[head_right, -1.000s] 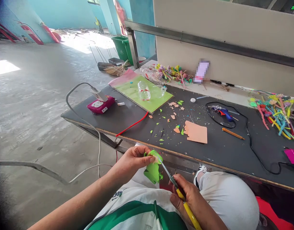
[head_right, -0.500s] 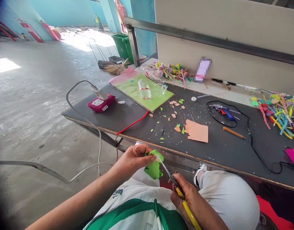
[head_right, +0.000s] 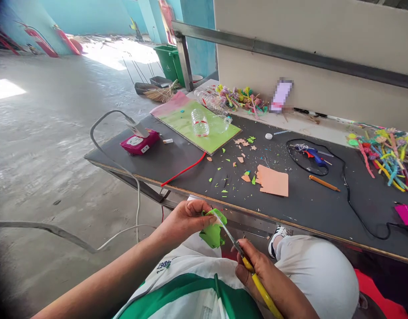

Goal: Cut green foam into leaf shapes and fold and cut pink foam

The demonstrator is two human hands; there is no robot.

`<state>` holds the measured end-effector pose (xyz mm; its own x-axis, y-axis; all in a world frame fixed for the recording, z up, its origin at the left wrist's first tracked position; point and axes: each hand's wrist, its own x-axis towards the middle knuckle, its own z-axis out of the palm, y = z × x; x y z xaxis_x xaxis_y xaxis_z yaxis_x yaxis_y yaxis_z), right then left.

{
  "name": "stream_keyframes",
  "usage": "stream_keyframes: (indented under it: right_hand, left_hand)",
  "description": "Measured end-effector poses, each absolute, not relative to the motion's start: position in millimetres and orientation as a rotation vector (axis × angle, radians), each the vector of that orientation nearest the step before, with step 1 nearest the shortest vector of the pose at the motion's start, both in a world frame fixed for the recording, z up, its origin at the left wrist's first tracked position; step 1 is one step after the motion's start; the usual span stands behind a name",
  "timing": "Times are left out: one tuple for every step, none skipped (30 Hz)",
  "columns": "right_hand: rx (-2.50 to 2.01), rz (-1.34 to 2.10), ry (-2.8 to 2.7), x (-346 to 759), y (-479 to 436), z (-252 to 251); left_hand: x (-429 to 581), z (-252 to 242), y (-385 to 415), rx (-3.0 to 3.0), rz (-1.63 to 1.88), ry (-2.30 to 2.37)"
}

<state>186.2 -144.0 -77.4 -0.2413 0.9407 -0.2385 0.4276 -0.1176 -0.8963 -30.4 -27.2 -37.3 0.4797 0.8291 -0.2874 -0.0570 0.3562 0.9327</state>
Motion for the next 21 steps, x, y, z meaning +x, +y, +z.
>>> stream_keyframes:
  right_hand:
    - [-1.521,1.361,-1.657,185,-144,-74]
    - [-1.525,1.377,-1.656,183,-143,-72]
    - [-1.525,1.387,-1.654,181,-142,-70]
    - [-1.525,1.392,-1.653,179,-141,-69]
    - [-1.527,1.391,-1.655,177,-140,-69]
    - [-1.531,1.387,-1.658,175,-138,-69]
    - [-1.534,1.386,-1.663,174,-137,-70]
    - [-1.539,1.390,-1.667,172,-135,-72]
    - [-1.545,1.398,-1.668,171,-134,-73]
    - [-1.554,1.403,-1.668,171,-134,-74]
    - [-1.563,1.401,-1.668,171,-134,-74]
    - [-1.577,1.394,-1.672,172,-134,-74]
    - [-1.593,1.384,-1.682,173,-135,-74]
    - [-1.609,1.368,-1.700,176,-136,-73]
    - [-1.623,1.347,-1.727,178,-136,-72]
    - [-1.633,1.331,-1.763,181,-137,-72]
    - [-1.642,1.317,-1.797,184,-137,-72]
    - [-1.651,1.302,-1.823,186,-137,-72]
    - [-1.653,1.290,-1.842,188,-136,-73]
    - [-1.643,1.277,-1.851,189,-136,-74]
    - [-1.623,1.263,-1.851,188,-135,-75]
  left_hand:
    - [-30,-38,-28,1.067,0.688,0.898]
    - [-30,-38,-28,1.073,0.688,0.890]
    - [-30,-38,-29,1.070,0.684,0.877]
    - [-29,-38,-29,1.058,0.679,0.867]
    - [-28,-38,-30,1.043,0.678,0.863]
    - [-27,-37,-31,1.027,0.681,0.866]
    - [-26,-36,-31,1.013,0.686,0.879]
    - [-24,-35,-32,1.003,0.694,0.896]
    - [-23,-34,-32,0.998,0.702,0.913]
    - [-23,-33,-32,1.000,0.707,0.929]
    - [-22,-32,-33,1.004,0.712,0.945]
    - [-22,-32,-33,1.009,0.712,0.959]
    - [-22,-32,-33,1.012,0.709,0.965]
    - [-22,-32,-33,1.012,0.701,0.965]
    - [-22,-33,-34,1.009,0.691,0.960]
    - [-22,-33,-34,1.001,0.677,0.951]
    - [-22,-34,-34,0.991,0.665,0.945]
    - [-22,-36,-34,0.982,0.656,0.943]
    - [-22,-37,-34,0.974,0.652,0.942]
    - [-22,-38,-34,0.970,0.653,0.941]
    - [-22,-39,-34,0.970,0.657,0.941]
